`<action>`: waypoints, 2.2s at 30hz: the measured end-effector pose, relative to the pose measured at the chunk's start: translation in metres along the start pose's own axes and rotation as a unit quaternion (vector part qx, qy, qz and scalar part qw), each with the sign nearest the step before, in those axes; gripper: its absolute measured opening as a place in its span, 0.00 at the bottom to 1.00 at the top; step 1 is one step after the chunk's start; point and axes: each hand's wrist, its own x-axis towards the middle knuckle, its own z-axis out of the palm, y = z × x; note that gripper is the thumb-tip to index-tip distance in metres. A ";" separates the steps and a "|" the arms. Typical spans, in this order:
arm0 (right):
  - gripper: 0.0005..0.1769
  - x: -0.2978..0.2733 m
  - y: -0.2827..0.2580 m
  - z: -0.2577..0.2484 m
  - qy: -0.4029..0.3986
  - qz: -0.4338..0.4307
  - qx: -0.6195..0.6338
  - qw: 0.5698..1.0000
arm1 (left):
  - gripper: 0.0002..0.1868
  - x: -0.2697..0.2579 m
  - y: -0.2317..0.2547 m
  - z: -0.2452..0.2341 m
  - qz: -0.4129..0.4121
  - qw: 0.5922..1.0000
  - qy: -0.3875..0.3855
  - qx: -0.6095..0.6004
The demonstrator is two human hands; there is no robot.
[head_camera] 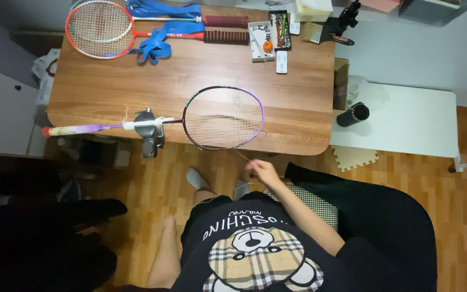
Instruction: The person is stringing a badminton racket by hand.
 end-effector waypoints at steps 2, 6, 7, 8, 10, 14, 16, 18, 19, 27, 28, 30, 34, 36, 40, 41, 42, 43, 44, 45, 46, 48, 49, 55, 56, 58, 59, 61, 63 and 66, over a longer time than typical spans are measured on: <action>0.17 -0.001 0.083 -0.043 0.220 0.072 -0.162 0.959 | 0.21 0.015 0.025 0.000 -0.061 0.985 -0.092 0.134; 0.17 -0.064 0.232 -0.147 0.387 0.247 -0.240 0.856 | 0.21 0.020 0.163 0.008 0.075 0.874 -0.184 -0.444; 0.20 -0.084 0.237 -0.156 0.429 0.302 -0.148 0.838 | 0.23 0.003 0.221 -0.021 0.073 0.794 -0.290 -0.529; 0.23 -0.106 0.243 -0.166 0.466 0.354 -0.054 0.809 | 0.26 -0.005 0.297 -0.045 0.070 0.693 -0.390 -0.602; 0.24 -0.108 0.257 -0.170 0.443 0.353 -0.132 0.814 | 0.23 0.008 0.287 -0.006 0.072 0.658 -0.414 -0.625; 0.31 -0.070 0.230 -0.144 0.260 0.165 -0.310 0.900 | 0.08 0.039 0.218 0.068 -0.013 0.627 -0.404 -0.666; 0.35 -0.057 0.137 -0.082 0.188 0.116 -0.308 0.925 | 0.12 0.035 0.145 0.060 -0.107 0.700 -0.321 -0.629; 0.41 -0.011 0.051 -0.024 0.117 0.068 -0.303 0.943 | 0.17 0.014 0.072 0.038 -0.197 0.757 -0.230 -0.579; 0.38 -0.001 0.020 0.001 0.024 -0.010 -0.167 0.986 | 0.13 -0.005 0.035 0.017 -0.242 0.702 -0.160 -0.651; 0.25 -0.012 -0.092 0.026 -0.267 -0.041 0.452 0.850 | 0.14 0.034 0.074 -0.003 -0.183 0.780 -0.097 -0.590; 0.22 -0.020 -0.084 0.020 -0.214 -0.002 0.375 0.902 | 0.15 0.034 0.077 -0.003 -0.171 0.802 -0.095 -0.564; 0.20 -0.031 -0.054 -0.001 -0.158 0.034 0.295 0.942 | 0.16 0.033 0.077 0.000 -0.146 0.843 -0.090 -0.510; 0.13 -0.066 0.182 -0.096 0.160 0.039 -0.043 0.985 | 0.17 0.000 0.092 -0.020 -0.097 0.912 -0.082 -0.389; 0.14 -0.020 0.224 -0.119 0.245 0.005 -0.061 0.968 | 0.18 0.005 0.169 -0.016 -0.083 0.927 -0.081 -0.357; 0.12 -0.050 0.116 -0.073 0.268 0.101 -0.243 0.927 | 0.17 -0.008 0.305 -0.040 -0.048 0.761 -0.329 -0.557; 0.14 -0.052 0.084 -0.053 0.280 0.099 -0.295 0.908 | 0.16 -0.009 0.321 -0.040 -0.030 0.732 -0.357 -0.579; 0.14 -0.041 0.083 -0.047 0.281 0.100 -0.295 0.908 | 0.16 0.003 0.306 -0.016 -0.030 0.732 -0.359 -0.579; 0.14 -0.030 0.081 -0.041 0.267 0.028 -0.310 0.912 | 0.15 0.016 0.291 0.007 0.047 0.754 -0.355 -0.551; 0.15 -0.016 0.078 -0.034 0.251 -0.046 -0.324 0.911 | 0.16 0.031 0.277 0.028 0.125 0.771 -0.345 -0.520; 0.15 -0.007 0.060 -0.026 0.250 -0.047 -0.324 0.911 | 0.16 0.032 0.279 0.017 0.126 0.772 -0.344 -0.520; 0.17 0.000 0.044 -0.017 0.221 -0.140 -0.307 0.915 | 0.15 0.031 0.280 0.007 0.179 0.797 -0.331 -0.473; 0.24 0.010 0.011 0.003 0.188 -0.232 -0.288 0.910 | 0.14 0.018 0.293 -0.024 0.232 0.817 -0.315 -0.424; 0.25 0.013 -0.007 0.014 0.149 -0.275 -0.241 0.919 | 0.13 0.007 0.306 -0.045 0.241 0.848 -0.293 -0.371; 0.19 0.025 -0.082 0.059 -0.024 -0.017 0.214 0.976 | 0.12 -0.027 0.324 -0.069 0.239 0.885 -0.246 -0.316; 0.18 0.024 -0.086 0.064 -0.005 0.020 0.240 0.971 | 0.13 -0.032 0.321 -0.072 0.233 0.880 -0.244 -0.336; 0.17 0.032 -0.066 0.062 0.018 -0.001 0.180 0.983 | 0.13 -0.038 0.320 -0.085 0.197 0.885 -0.228 -0.356; 0.18 0.037 -0.057 0.062 0.043 -0.024 0.121 0.991 | 0.13 -0.041 0.320 -0.092 0.164 0.887 -0.214 -0.375; 0.16 0.017 -0.076 0.066 0.060 -0.058 0.090 0.992 | 0.13 -0.038 0.306 -0.091 0.134 0.882 -0.209 -0.401; 0.14 0.005 -0.090 0.064 0.080 -0.095 0.058 0.991 | 0.13 -0.031 0.301 -0.082 0.107 0.874 -0.206 -0.427; 0.12 -0.009 -0.098 0.070 0.166 -0.260 0.004 0.951 | 0.13 -0.027 0.292 -0.068 0.092 0.856 -0.204 -0.467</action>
